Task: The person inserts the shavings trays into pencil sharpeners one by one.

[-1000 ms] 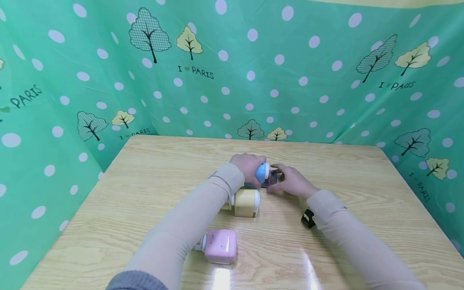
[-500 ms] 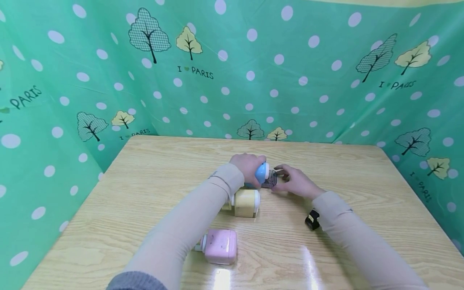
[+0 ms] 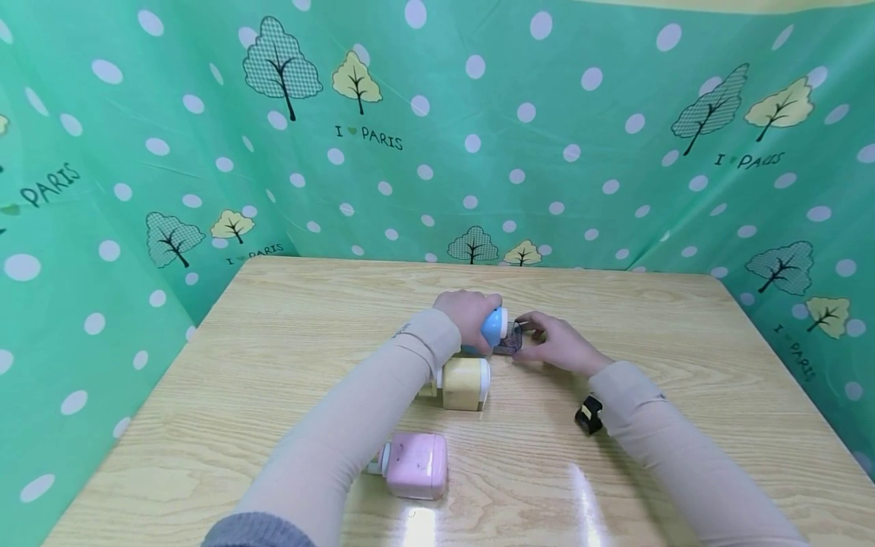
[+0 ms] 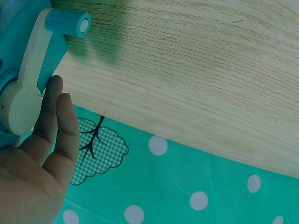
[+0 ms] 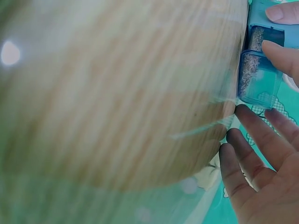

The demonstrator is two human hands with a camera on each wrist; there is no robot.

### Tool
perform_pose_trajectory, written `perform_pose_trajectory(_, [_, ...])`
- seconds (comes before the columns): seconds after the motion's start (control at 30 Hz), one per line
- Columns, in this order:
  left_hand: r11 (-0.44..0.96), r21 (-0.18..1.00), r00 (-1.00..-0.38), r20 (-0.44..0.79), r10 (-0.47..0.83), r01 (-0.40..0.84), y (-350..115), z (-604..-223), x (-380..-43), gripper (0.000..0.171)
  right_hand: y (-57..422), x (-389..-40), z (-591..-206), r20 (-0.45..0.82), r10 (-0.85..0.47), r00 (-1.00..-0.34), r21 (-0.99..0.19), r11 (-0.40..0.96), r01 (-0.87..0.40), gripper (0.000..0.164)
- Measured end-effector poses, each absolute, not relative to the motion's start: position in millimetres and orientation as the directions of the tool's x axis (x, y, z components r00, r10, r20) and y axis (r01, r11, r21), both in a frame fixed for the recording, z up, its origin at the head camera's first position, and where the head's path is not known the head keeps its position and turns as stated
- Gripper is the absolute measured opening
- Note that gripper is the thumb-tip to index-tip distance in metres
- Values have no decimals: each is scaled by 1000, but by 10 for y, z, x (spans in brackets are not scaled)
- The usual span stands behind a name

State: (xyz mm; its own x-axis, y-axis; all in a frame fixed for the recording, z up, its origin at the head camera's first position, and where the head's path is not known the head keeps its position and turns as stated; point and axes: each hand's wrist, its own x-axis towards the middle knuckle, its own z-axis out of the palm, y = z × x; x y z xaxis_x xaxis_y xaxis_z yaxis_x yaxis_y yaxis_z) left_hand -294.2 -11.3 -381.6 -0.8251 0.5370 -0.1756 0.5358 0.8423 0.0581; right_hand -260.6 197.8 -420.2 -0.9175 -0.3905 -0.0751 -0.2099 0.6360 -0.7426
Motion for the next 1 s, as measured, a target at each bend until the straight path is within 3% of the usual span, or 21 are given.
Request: perform_pose_trajectory(1.0, [840,65,-821,-180,541,539,-123,-3772,-2910,74,1934,-2652,-4192,-82,-409,-909,-725,650,-227,73])
